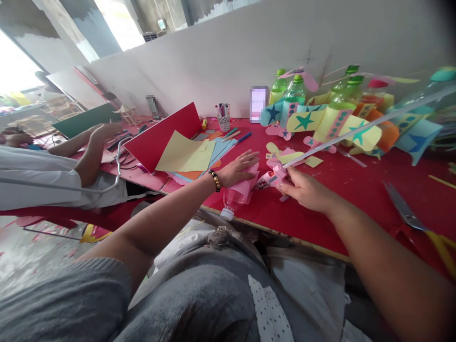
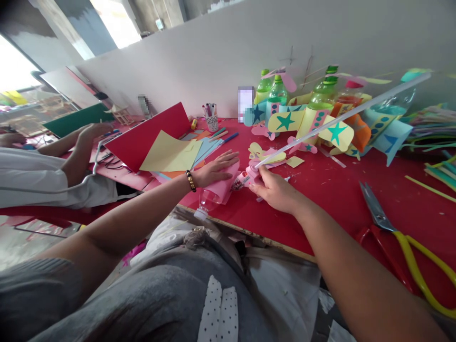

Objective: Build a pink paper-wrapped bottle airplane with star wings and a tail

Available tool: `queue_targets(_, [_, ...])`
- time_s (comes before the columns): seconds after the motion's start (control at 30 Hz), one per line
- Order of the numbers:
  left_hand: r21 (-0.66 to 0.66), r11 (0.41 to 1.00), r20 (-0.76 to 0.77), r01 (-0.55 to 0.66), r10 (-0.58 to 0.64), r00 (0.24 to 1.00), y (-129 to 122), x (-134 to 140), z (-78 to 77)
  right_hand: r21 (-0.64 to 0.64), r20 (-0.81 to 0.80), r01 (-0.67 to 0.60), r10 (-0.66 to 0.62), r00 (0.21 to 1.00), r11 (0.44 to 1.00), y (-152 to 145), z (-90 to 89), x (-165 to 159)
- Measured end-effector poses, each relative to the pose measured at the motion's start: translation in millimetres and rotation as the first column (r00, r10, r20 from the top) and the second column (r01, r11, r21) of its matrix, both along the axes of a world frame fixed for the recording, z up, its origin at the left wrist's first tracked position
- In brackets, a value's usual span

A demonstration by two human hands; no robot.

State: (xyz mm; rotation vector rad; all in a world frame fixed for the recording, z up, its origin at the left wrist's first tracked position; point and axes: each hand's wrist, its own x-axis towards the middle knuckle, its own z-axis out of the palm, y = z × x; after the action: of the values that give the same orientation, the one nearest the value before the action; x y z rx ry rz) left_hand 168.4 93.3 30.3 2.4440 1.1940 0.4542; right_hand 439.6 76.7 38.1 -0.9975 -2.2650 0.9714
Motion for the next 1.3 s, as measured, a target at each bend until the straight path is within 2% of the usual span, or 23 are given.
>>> queue_targets(0.23, [0.008, 1.0, -0.014, -0.004, 0.005, 1.0, 0.1, 1.2, -0.3, -0.028, 0.027, 0.033, -0.032, 0.999, 0.999, -0.4, 0.8, 0.8])
queue_targets(0.4, [0.012, 1.0, -0.017, 0.001, -0.001, 1.0, 1.0, 0.3, -1.6, 0.011, 0.059, 0.004, -0.004, 0.998, 1.0, -1.7, 2.8, 2.1])
queue_targets(0.57, [0.01, 1.0, -0.024, 0.005, -0.005, 1.0, 0.9, 0.7, -0.5, 0.029, 0.121, 0.08, -0.083, 0.989, 0.996, -4.7, 6.8, -2.0])
queue_targets(0.77, [-0.006, 1.0, -0.029, -0.014, 0.014, 0.999, -1.9, 3.2, 2.4, 0.132, 0.167, 0.124, -0.146, 0.975, 0.983, -5.6, 7.8, -7.1])
queue_targets(1.3, [0.005, 1.0, 0.011, -0.003, 0.003, 1.0, 0.7, -0.7, -2.2, -0.065, 0.115, -0.039, 0.046, 0.992, 0.997, -7.7, 8.9, 0.1])
